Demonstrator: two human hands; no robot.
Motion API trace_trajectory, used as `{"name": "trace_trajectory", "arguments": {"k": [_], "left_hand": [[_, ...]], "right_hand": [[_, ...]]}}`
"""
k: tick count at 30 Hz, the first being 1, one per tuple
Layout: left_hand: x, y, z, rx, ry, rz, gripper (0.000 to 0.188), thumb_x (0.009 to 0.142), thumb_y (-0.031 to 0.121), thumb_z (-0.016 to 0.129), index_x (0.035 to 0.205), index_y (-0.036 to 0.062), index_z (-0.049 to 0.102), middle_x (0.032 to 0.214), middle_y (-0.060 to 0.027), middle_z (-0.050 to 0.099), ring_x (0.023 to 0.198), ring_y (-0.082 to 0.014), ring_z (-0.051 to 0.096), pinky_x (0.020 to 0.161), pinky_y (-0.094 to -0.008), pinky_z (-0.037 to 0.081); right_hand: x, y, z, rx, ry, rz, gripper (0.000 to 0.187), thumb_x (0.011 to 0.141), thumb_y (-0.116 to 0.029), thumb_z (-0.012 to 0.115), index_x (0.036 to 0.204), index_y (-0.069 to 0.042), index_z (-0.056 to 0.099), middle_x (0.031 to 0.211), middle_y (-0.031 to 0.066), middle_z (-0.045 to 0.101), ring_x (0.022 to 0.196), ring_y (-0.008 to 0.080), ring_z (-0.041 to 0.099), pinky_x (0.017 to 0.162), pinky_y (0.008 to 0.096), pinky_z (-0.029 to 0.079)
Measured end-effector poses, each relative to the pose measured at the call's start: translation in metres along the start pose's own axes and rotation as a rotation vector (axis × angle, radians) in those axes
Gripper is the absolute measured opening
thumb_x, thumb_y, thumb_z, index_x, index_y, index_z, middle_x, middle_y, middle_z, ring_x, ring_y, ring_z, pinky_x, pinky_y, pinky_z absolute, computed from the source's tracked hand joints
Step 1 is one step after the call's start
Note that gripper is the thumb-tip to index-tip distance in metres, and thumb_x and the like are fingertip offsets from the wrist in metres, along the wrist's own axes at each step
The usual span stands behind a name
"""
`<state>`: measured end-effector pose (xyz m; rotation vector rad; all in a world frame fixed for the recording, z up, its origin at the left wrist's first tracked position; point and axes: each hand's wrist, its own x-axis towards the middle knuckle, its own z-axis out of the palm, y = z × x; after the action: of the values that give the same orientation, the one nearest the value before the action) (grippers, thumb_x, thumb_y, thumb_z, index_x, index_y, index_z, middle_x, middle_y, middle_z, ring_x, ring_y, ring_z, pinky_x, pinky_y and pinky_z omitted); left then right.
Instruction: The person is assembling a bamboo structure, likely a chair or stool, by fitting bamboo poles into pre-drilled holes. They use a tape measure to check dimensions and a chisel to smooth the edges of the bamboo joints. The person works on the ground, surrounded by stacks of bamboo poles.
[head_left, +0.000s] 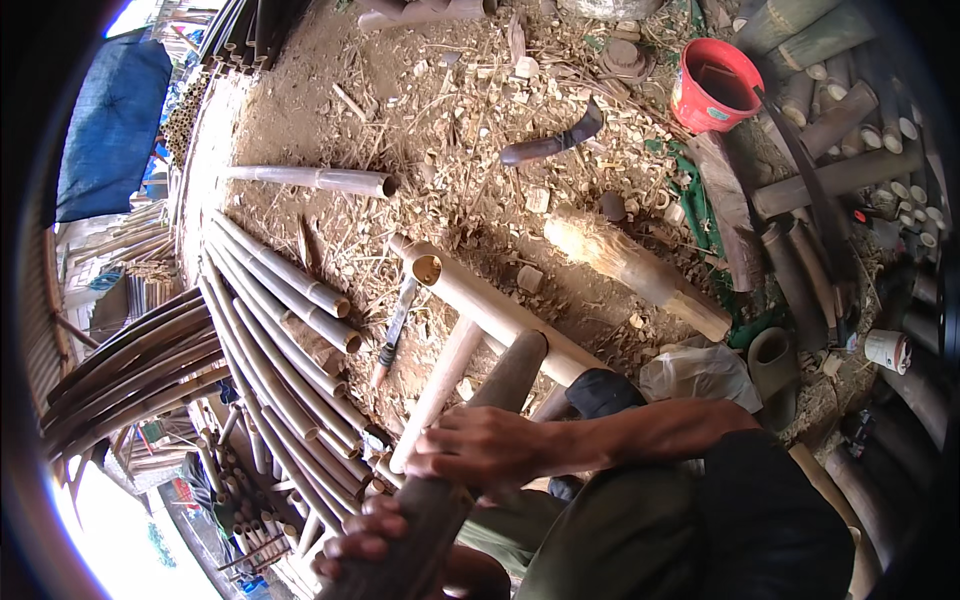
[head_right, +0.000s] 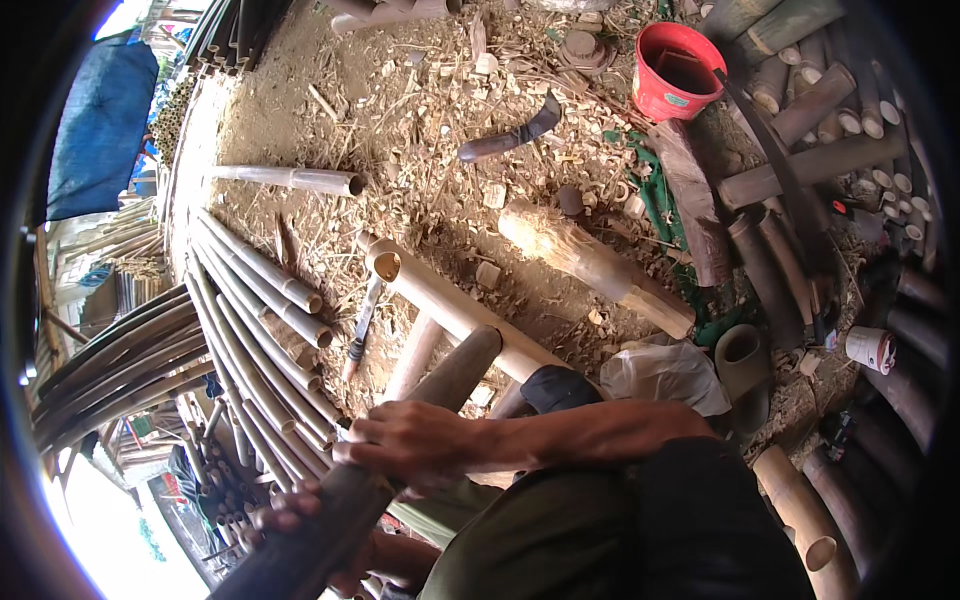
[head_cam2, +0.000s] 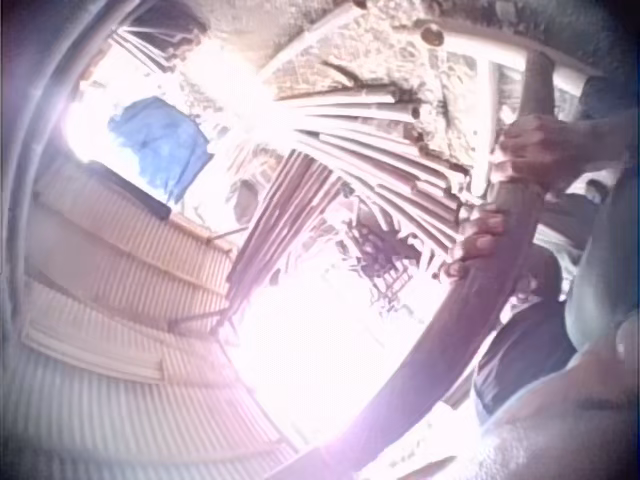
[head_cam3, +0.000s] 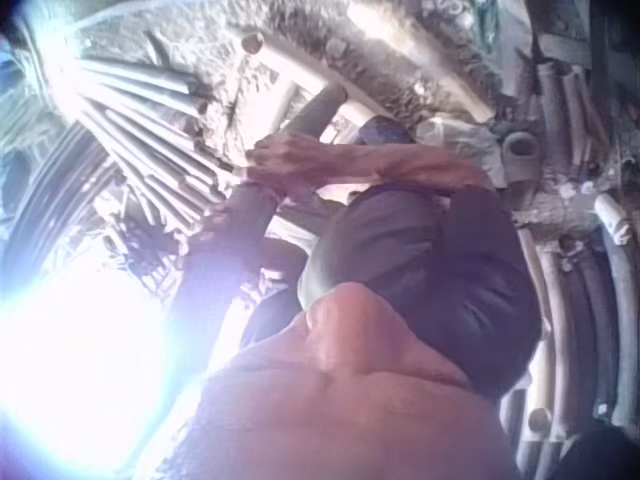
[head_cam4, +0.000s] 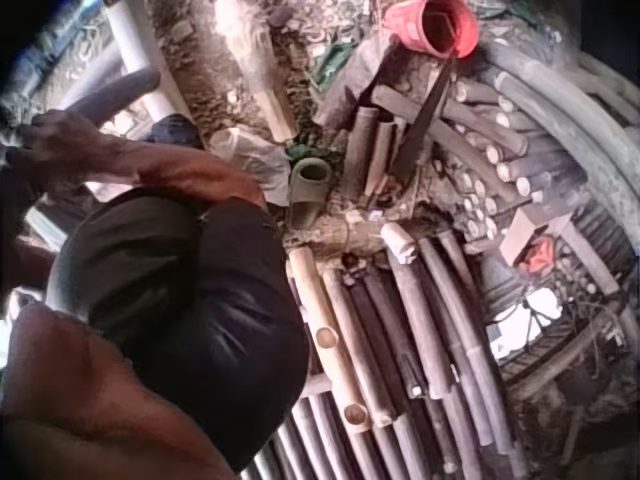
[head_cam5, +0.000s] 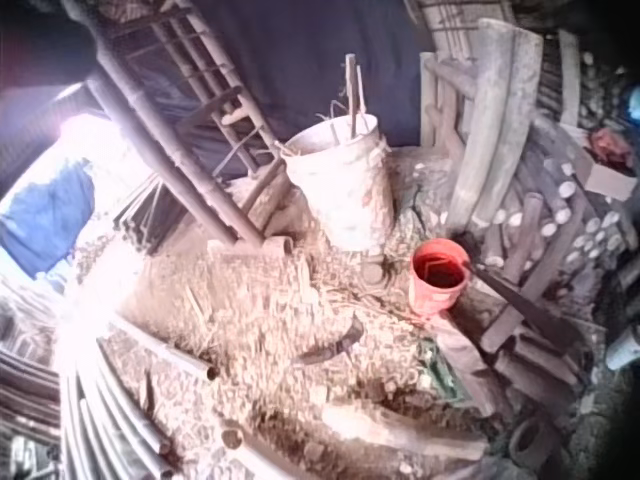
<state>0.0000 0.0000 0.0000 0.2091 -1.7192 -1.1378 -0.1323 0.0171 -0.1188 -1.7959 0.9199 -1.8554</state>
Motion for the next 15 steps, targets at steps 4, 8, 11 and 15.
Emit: {"name": "trace_trajectory", "arguments": {"k": [4, 8, 11, 15], "left_hand": [[0.005, 0.051, -0.038, -0.089, 0.042, -0.097, 0.067, 0.082, 0.024, 0.074, 0.136, 0.0049, 0.039, 0.118, -0.0189, 0.055, 0.11, -0.0357, 0.056, 0.099, -0.0524, 0.044], [0.078, 0.082, -0.001, -0.033, 0.08, 0.073, 0.064, 0.09, 0.023, 0.06, 0.141, -0.0029, 0.031, 0.125, -0.021, 0.048, 0.121, -0.0376, 0.047, 0.109, -0.0536, 0.034], [0.081, 0.063, 0.018, -0.25, 0.114, -0.049, 0.074, 0.079, 0.018, 0.078, 0.138, 0.0037, 0.037, 0.119, -0.0201, 0.055, 0.112, -0.0361, 0.056, 0.102, -0.0512, 0.043], [0.063, 0.05, 0.016, -0.345, 0.203, -0.09, 0.081, 0.074, 0.02, 0.086, 0.137, 0.0047, 0.038, 0.116, -0.02, 0.061, 0.108, -0.0345, 0.062, 0.097, -0.0485, 0.05]], "right_hand": [[0.059, -0.032, -0.009, 0.107, -0.202, -0.003, 0.057, 0.07, -0.028, 0.076, 0.115, -0.007, 0.048, 0.087, 0.0136, 0.061, 0.072, 0.0323, 0.064, 0.058, 0.0424, 0.052], [0.132, -0.065, -0.043, 0.127, -0.449, 0.047, 0.065, 0.067, -0.025, 0.081, 0.12, -0.007, 0.046, 0.091, 0.0165, 0.062, 0.072, 0.0353, 0.065, 0.059, 0.0471, 0.053], [0.1, -0.078, -0.072, 0.11, -0.309, 0.191, 0.083, 0.066, -0.027, 0.086, 0.134, -0.008, 0.041, 0.106, 0.0194, 0.062, 0.091, 0.038, 0.065, 0.077, 0.0468, 0.056], [0.012, -0.063, -0.115, -0.189, -0.437, 0.466, 0.103, 0.061, -0.028, 0.092, 0.145, -0.01, 0.033, 0.133, 0.0194, 0.05, 0.124, 0.0362, 0.05, 0.103, 0.0483, 0.043]]}}
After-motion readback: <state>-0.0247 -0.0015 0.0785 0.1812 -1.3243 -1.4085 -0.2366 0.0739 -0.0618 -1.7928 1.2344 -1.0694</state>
